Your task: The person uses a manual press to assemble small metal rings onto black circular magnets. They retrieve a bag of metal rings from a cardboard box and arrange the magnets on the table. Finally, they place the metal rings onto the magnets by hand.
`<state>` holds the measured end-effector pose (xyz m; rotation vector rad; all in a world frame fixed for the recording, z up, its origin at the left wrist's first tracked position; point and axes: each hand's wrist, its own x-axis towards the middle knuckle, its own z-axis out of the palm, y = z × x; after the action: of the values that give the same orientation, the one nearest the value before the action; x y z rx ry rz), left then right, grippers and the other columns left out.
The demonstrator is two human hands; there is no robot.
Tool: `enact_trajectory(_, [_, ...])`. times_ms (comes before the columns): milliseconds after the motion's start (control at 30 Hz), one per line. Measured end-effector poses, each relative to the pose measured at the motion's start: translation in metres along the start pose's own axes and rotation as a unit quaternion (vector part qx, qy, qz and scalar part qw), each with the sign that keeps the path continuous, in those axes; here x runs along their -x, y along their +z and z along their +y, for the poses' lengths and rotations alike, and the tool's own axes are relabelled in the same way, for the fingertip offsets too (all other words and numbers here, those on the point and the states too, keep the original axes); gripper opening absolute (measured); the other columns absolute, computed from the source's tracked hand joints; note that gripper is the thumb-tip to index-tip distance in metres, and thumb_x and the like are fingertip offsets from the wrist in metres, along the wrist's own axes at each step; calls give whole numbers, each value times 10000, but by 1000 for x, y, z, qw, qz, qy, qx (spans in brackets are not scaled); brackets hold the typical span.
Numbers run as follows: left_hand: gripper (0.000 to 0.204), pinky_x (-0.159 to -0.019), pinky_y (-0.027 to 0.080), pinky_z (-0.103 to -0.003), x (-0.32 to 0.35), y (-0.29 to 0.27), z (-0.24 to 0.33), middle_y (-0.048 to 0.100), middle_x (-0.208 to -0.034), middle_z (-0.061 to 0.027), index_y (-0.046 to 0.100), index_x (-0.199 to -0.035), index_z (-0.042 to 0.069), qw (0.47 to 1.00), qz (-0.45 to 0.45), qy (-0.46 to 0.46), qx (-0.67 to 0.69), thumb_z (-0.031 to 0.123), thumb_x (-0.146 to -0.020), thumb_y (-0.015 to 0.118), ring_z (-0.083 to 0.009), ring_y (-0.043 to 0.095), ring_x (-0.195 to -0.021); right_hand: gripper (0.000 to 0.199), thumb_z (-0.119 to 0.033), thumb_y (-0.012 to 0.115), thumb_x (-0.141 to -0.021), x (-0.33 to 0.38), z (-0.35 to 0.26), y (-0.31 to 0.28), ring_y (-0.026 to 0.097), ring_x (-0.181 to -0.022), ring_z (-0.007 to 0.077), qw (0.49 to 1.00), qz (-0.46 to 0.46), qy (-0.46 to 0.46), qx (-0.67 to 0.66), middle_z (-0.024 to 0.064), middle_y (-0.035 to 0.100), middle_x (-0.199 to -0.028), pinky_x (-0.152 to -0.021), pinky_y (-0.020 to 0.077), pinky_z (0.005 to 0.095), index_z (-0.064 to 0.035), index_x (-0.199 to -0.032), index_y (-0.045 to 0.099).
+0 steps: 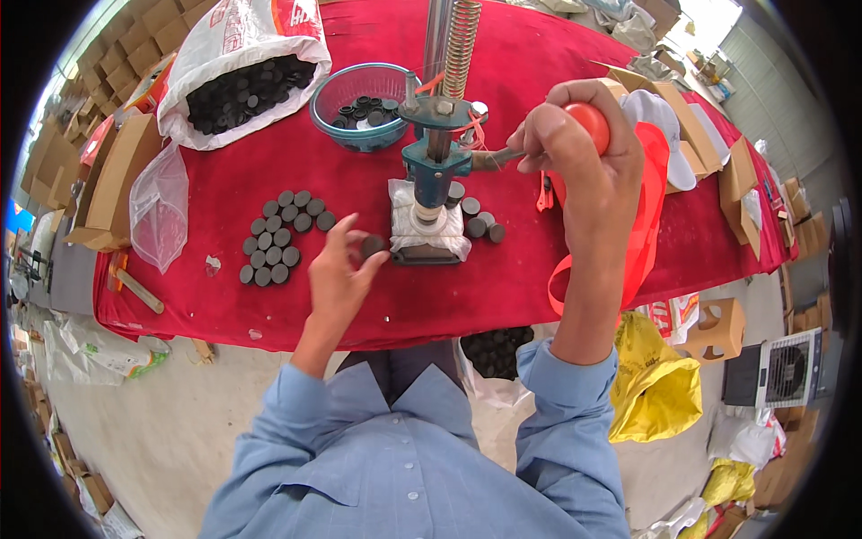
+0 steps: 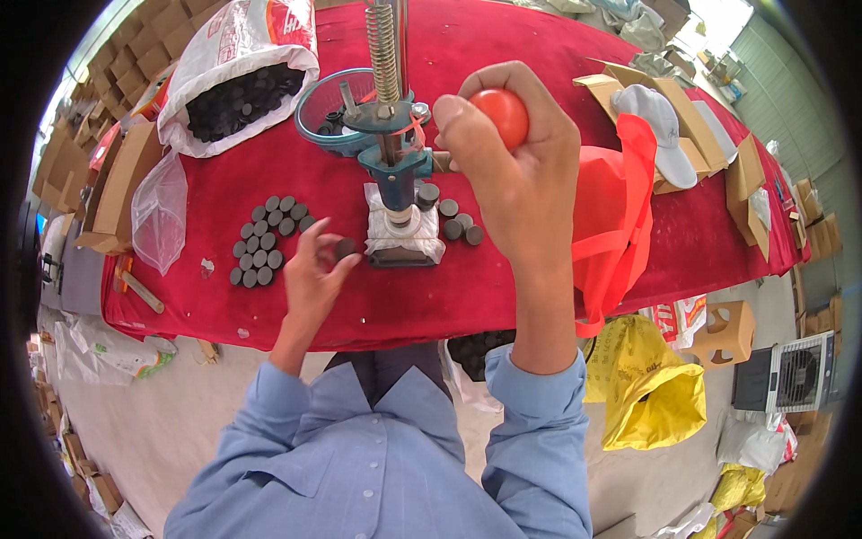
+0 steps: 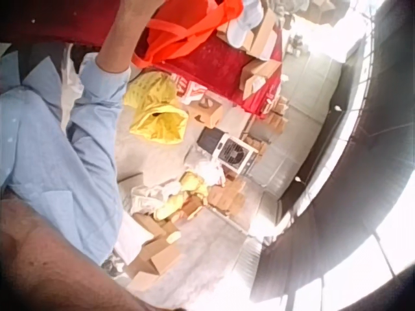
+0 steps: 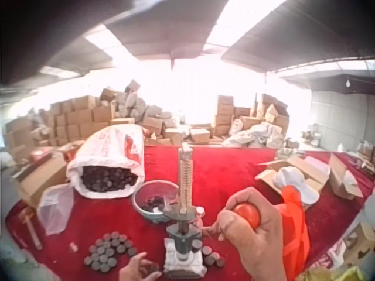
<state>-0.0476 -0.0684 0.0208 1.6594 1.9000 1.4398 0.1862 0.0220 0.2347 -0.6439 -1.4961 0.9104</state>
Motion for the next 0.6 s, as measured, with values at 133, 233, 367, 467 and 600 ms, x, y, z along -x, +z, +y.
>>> enact_trajectory(133, [754, -625, 524, -277, -27, 53, -2, 760, -1018, -102, 527, -1431, 48, 999, -21, 23, 8, 113, -788, 913, -112, 617, -679, 166, -163, 741, -928, -3, 5, 4, 660, -698, 71, 999, 0, -6, -34, 16, 635, -829, -582, 571, 230, -25, -974, 661])
enact_trajectory(233, [774, -611, 518, -280, -28, 61, -4, 763, -995, -106, 516, -1421, 49, 999, -6, 48, -7, 138, -772, 928, -120, 618, -668, 169, -159, 743, -932, -2, 8, 5, 667, -697, 76, 999, 4, -17, -45, 17, 635, -823, -588, 567, 227, -20, -976, 658])
enact_trajectory(367, [774, -594, 513, -286, -27, 61, 2, 765, -981, -104, 510, -1405, 50, 999, -4, 21, 44, 152, -767, 936, -134, 615, -650, 173, -163, 744, -934, -3, 8, 2, 666, -693, 77, 999, 13, -16, -38, 20, 636, -823, -583, 553, 226, -20, -976, 658])
enact_trajectory(467, [783, -600, 524, -297, -32, 68, 9, 766, -983, -109, 504, -1402, 45, 998, -10, 38, 53, 155, -763, 943, -143, 629, -656, 177, -168, 745, -934, -3, 7, 1, 665, -691, 78, 999, 7, -13, -33, 21, 636, -822, -586, 543, 226, -19, -976, 658])
enact_trajectory(600, [792, -631, 551, -321, -42, 85, 6, 753, -992, -120, 498, -1397, 37, 996, 4, 52, 67, 152, -758, 951, -165, 662, -699, 179, -166, 741, -931, -2, 9, 4, 665, -685, 84, 999, 11, -7, -38, 25, 638, -821, -594, 541, 230, -14, -970, 654])
